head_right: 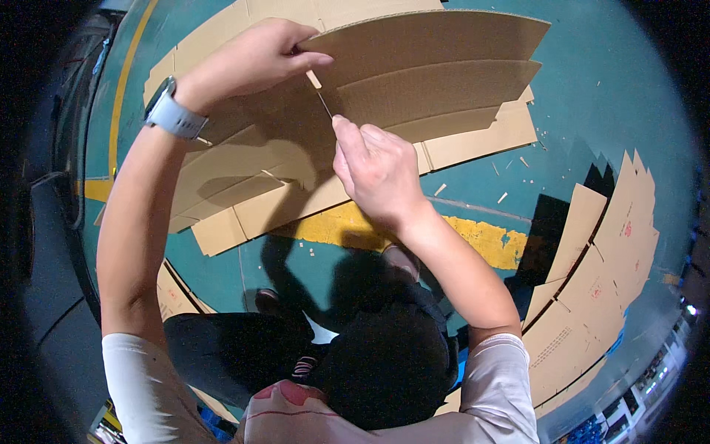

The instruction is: The person uses a utility knife to score and cut a large piece of cardboard on the floor. They repeatedly score the material along straight lines and then snap the sections apart by hand. The process involves cutting, separating, and repositioning the cardboard pieces to continue the cutting task.

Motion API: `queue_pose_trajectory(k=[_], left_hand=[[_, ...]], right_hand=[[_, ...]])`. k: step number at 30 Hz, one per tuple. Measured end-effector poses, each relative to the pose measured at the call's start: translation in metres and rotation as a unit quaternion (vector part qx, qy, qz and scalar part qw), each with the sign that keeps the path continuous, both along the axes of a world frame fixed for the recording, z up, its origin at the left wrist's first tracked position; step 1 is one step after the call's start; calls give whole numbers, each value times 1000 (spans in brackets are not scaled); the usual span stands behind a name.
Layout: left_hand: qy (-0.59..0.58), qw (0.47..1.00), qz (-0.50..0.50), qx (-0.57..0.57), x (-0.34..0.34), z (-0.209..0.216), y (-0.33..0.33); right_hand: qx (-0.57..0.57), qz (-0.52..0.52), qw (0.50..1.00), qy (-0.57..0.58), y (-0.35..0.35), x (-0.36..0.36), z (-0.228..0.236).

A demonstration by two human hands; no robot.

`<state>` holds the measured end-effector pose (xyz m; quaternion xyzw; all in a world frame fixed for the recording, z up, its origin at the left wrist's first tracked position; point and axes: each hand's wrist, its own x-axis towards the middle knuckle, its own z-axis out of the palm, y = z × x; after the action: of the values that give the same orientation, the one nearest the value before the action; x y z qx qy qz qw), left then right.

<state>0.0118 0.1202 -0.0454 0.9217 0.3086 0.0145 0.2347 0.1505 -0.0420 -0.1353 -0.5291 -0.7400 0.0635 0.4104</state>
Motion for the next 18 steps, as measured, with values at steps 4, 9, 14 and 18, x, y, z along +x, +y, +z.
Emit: queue_pose_trajectory(k=[4, 9, 14, 18], left_hand=[[-40, 999, -1, 9, -7, -10, -6], [-31, 999, 6, 36, -14, -26, 2], [-14, 999, 32, 27, -4, -11, -12], [-32, 998, 33, 47, -7, -15, -12]], right_hand=[[-10, -34, 999, -21, 8, -8, 0], [-9, -44, 998, -37, 18, -18, 1], [-4, -58, 997, -53, 27, -21, -2], [-13, -62, 996, -61, 18, -24, -7]])
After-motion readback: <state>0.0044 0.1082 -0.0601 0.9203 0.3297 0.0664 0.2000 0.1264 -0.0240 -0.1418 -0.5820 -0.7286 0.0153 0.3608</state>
